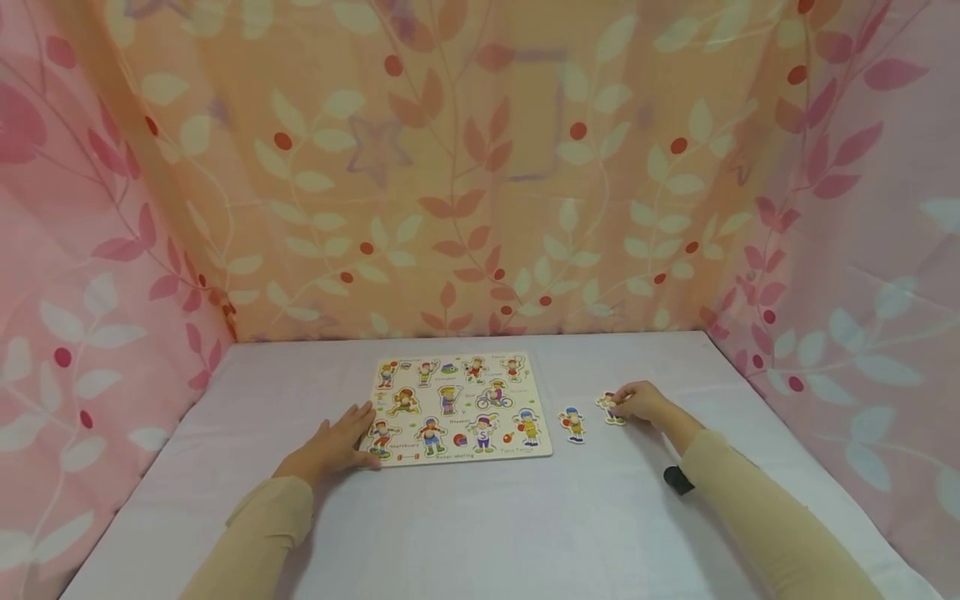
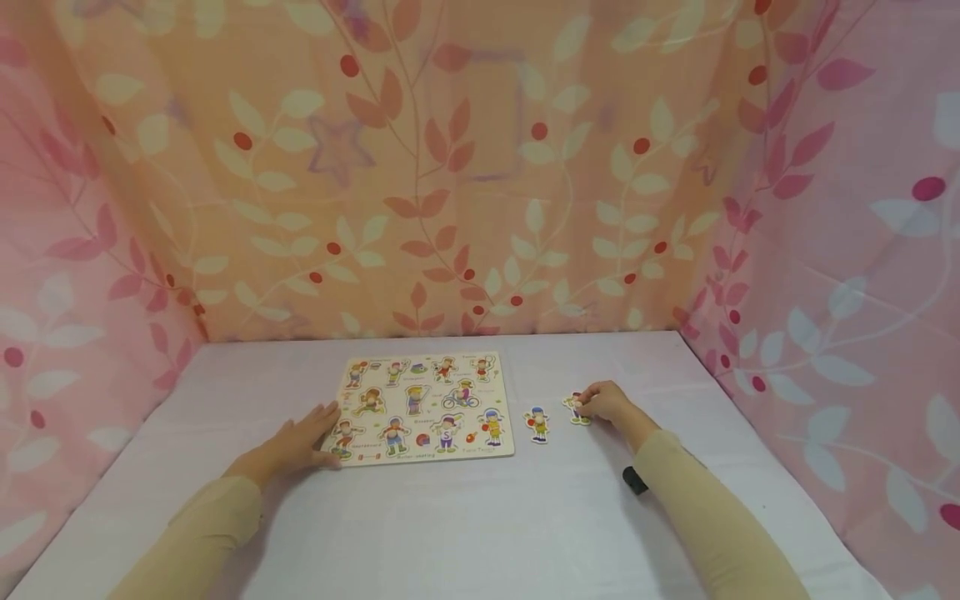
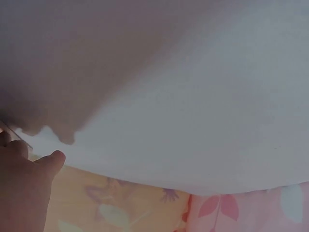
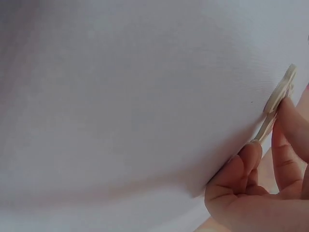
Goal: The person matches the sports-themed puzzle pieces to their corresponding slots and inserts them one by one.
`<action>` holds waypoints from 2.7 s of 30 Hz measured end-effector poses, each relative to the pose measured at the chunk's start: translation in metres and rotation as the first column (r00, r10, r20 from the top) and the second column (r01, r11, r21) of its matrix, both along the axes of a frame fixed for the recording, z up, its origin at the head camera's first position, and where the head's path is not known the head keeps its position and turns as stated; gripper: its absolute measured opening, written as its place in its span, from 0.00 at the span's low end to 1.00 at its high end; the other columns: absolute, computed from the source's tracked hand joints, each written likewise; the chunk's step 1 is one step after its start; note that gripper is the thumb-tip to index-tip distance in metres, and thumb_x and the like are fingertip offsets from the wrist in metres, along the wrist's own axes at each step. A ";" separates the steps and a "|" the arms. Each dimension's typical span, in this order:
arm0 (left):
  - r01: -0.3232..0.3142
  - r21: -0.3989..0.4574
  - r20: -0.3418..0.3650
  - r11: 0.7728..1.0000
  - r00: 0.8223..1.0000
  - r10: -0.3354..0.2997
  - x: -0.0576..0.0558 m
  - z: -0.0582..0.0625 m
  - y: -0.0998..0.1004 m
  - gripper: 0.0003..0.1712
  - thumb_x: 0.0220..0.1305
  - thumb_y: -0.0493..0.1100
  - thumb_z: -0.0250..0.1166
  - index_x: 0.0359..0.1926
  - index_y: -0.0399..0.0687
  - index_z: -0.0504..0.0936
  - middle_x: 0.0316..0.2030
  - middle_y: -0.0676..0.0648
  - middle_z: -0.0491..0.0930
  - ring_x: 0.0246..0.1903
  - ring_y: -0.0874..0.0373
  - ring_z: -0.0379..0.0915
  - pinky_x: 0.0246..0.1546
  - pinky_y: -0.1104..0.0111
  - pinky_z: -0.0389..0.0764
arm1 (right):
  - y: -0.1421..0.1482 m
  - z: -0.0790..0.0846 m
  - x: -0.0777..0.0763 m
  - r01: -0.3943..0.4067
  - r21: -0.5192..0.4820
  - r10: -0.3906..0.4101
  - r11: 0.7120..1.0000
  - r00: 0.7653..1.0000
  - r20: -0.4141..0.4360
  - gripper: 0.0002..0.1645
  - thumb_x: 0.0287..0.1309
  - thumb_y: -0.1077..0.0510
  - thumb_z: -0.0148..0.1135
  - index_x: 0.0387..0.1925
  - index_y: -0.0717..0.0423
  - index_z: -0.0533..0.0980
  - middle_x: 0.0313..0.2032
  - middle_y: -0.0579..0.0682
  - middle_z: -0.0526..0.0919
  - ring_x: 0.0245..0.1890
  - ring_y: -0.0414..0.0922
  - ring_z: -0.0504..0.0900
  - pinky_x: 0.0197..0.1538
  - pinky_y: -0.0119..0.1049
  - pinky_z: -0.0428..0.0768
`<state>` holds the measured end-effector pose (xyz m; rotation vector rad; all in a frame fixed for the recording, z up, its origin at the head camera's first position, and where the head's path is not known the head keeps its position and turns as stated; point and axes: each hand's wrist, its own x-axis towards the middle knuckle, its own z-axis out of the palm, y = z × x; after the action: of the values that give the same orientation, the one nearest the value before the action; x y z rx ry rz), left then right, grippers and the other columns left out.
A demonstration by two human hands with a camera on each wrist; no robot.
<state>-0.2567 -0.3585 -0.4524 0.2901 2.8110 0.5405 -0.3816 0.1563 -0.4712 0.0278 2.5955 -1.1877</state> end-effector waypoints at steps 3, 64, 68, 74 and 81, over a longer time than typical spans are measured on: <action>0.014 0.000 -0.008 1.000 1.000 -0.014 -0.002 0.002 0.001 0.60 0.47 0.60 0.73 0.71 0.28 0.56 0.73 0.31 0.47 0.72 0.33 0.38 0.65 0.33 0.38 | -0.002 0.000 0.003 -0.013 0.017 0.013 1.000 0.999 -0.037 0.07 0.52 0.66 0.69 0.27 0.63 0.77 0.30 0.52 0.73 0.30 0.45 0.70 0.29 0.32 0.69; 0.033 0.017 0.045 0.999 0.998 -0.034 -0.016 -0.007 0.009 0.60 0.50 0.62 0.70 0.73 0.34 0.53 0.74 0.35 0.44 0.73 0.38 0.36 0.65 0.34 0.34 | -0.166 0.015 0.055 -0.014 -0.374 0.033 0.927 0.998 0.044 0.06 0.50 0.68 0.71 0.26 0.61 0.79 0.26 0.47 0.78 0.25 0.40 0.72 0.29 0.31 0.70; 0.033 0.017 0.043 0.999 0.999 -0.034 -0.017 -0.007 0.008 0.61 0.49 0.63 0.70 0.73 0.34 0.53 0.74 0.35 0.44 0.73 0.38 0.36 0.66 0.34 0.34 | -0.176 0.010 0.057 -0.075 -0.362 0.086 0.929 0.996 0.012 0.08 0.50 0.68 0.71 0.24 0.60 0.77 0.23 0.45 0.75 0.19 0.37 0.66 0.22 0.27 0.65; 0.040 0.006 0.013 0.999 0.999 -0.040 -0.016 -0.001 0.006 0.59 0.50 0.61 0.71 0.73 0.33 0.54 0.74 0.34 0.45 0.73 0.37 0.38 0.64 0.32 0.36 | -0.191 0.013 0.056 -0.162 -0.271 0.159 0.949 0.987 -0.032 0.09 0.51 0.65 0.72 0.24 0.58 0.77 0.24 0.46 0.72 0.16 0.36 0.61 0.17 0.27 0.59; 0.039 -0.008 -0.008 0.999 0.999 -0.039 -0.017 0.005 0.005 0.60 0.49 0.62 0.71 0.72 0.33 0.55 0.74 0.34 0.46 0.72 0.37 0.38 0.63 0.31 0.36 | -0.199 0.017 0.051 -0.199 -0.183 0.199 0.963 0.980 -0.017 0.10 0.48 0.63 0.74 0.23 0.57 0.78 0.26 0.48 0.75 0.26 0.41 0.71 0.25 0.29 0.68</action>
<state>-0.2733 -0.3537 -0.4477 0.3457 2.8078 0.5213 -0.3308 -0.0428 -0.4538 -0.2646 2.4082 -1.3430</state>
